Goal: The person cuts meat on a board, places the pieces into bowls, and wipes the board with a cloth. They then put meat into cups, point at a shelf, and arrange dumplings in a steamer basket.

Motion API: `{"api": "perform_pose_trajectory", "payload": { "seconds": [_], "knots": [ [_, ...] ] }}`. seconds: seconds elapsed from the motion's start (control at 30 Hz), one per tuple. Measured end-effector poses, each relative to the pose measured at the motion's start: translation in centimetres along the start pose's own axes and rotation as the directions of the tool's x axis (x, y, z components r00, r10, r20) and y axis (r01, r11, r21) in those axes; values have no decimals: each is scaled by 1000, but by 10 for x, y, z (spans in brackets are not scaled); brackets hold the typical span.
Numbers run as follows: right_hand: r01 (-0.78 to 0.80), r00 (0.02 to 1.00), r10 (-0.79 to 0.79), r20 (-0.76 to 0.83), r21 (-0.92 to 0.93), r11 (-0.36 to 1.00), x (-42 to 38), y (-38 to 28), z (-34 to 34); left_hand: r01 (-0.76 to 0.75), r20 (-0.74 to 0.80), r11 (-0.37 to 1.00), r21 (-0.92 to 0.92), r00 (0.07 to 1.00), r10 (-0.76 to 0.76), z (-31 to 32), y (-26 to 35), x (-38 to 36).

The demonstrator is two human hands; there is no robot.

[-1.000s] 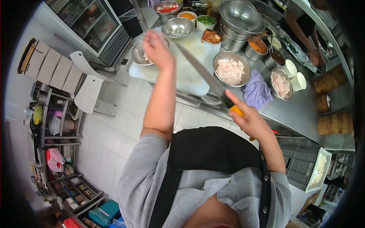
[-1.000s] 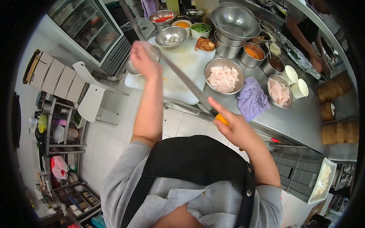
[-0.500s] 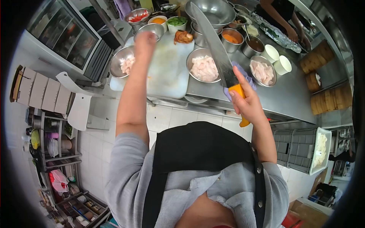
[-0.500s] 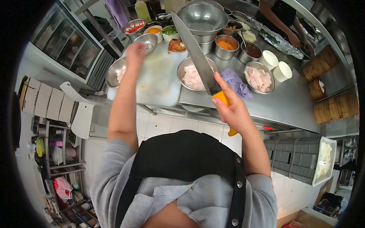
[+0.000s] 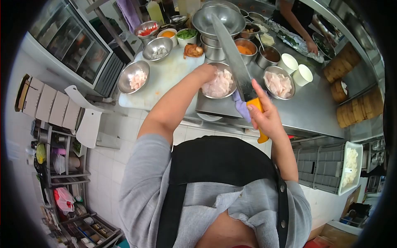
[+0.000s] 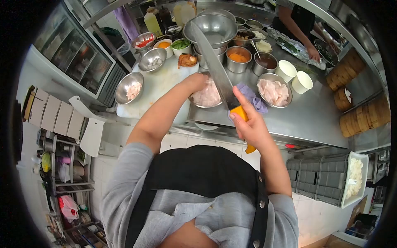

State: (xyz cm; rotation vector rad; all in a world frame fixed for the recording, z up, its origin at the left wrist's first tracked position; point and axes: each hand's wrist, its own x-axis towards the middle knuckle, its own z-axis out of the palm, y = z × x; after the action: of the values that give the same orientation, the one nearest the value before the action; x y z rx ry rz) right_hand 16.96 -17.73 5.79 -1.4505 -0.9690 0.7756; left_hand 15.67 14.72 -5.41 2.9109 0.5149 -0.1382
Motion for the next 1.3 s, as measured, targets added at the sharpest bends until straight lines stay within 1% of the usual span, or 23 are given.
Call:
{"api": "perform_pose_trajectory", "payload": {
  "seconds": [0.1, 0.13, 0.17, 0.2, 0.3, 0.33, 0.37, 0.4, 0.43, 0.47, 0.5, 0.57, 0.6, 0.63, 0.7, 0.8, 0.9, 1.0, 1.1, 1.2, 1.3],
  "knots": [
    [-7, 1000, 7, 15, 9, 1000, 0, 5, -2, -68, -72, 985, -158, 996, 57, -22, -16, -11],
    [-8, 1000, 8, 24, 21, 1000, 1, 5, -3, -66, -45, 941, -331, 997, 54, -31, -22, -21],
    [-10, 999, 9, 38, 31, 999, 2, 6, -3, -54, -21, 867, -496, 998, 51, -42, -31, -34],
    [-26, 999, 24, 45, 37, 999, 3, 7, -2, -34, 2, 764, -645, 999, 46, -51, -38, -47],
    [-68, 994, 64, 90, 47, 997, 10, 15, 7, -44, -154, 771, -635, 986, -70, -61, -52, -91],
    [-78, 991, 73, 108, 44, 996, 13, 18, 11, -142, -256, 817, -559, 967, -7, -47, -68, -98],
    [-88, 989, 82, 127, 39, 995, 15, 20, 15, -75, -247, 908, -412, 969, -32, -35, -75, -108],
    [-102, 983, 96, 156, 31, 994, 17, 23, 19, -3, -238, 968, -250, 970, -58, -20, -76, -121],
    [-114, 977, 108, 185, 23, 993, 19, 26, 24, 68, -229, 994, -81, 970, -84, -3, -77, -134],
    [-125, 970, 120, 211, 13, 992, 21, 28, 28, 152, -121, 988, 15, 981, -150, 21, -75, -149],
    [-136, 961, 140, 237, -35, 990, 24, 29, 32, 146, -233, 989, -27, 961, -149, 33, -74, -163],
    [-152, 944, 184, 274, -134, 979, 29, 31, 39, 110, -450, 989, -103, 881, -145, 47, -72, -182],
    [-115, 938, 190, 290, -257, 959, 30, 33, 42, 120, -525, 984, -132, 833, -172, 39, -67, -191],
    [-70, 932, 195, 306, -377, 924, 32, 36, 45, 75, -561, 974, -212, 807, -184, 43, -68, -195],
    [38, 922, 200, 331, -591, 806, 38, 44, 49, -33, -632, 936, -352, 746, -211, 49, -70, -198],
    [102, 895, 249, 371, -712, 694, 45, 62, 57, -113, -639, 955, -276, 763, -94, 57, -63, -194],
    [167, 880, 257, 399, -768, 619, 45, 63, 63, -127, -653, 965, -230, 755, -56, 63, -63, -184],
    [126, 858, 355, 372, -821, 557, 42, 48, 68, -102, -645, 969, -227, 761, -71, 64, -66, -181],
    [116, 847, 403, 346, -861, 494, 39, 27, 75, -110, -642, 959, -261, 762, -88, 63, -66, -181],
    [126, 840, 421, 341, -879, 459, 50, 38, 95, -116, -624, 955, -275, 777, -85, 61, -67, -180],
    [137, 893, 313, 324, -857, 498, 81, 82, 128, -112, -626, 956, -272, 775, -87, 63, -68, -180]
  ]
}}
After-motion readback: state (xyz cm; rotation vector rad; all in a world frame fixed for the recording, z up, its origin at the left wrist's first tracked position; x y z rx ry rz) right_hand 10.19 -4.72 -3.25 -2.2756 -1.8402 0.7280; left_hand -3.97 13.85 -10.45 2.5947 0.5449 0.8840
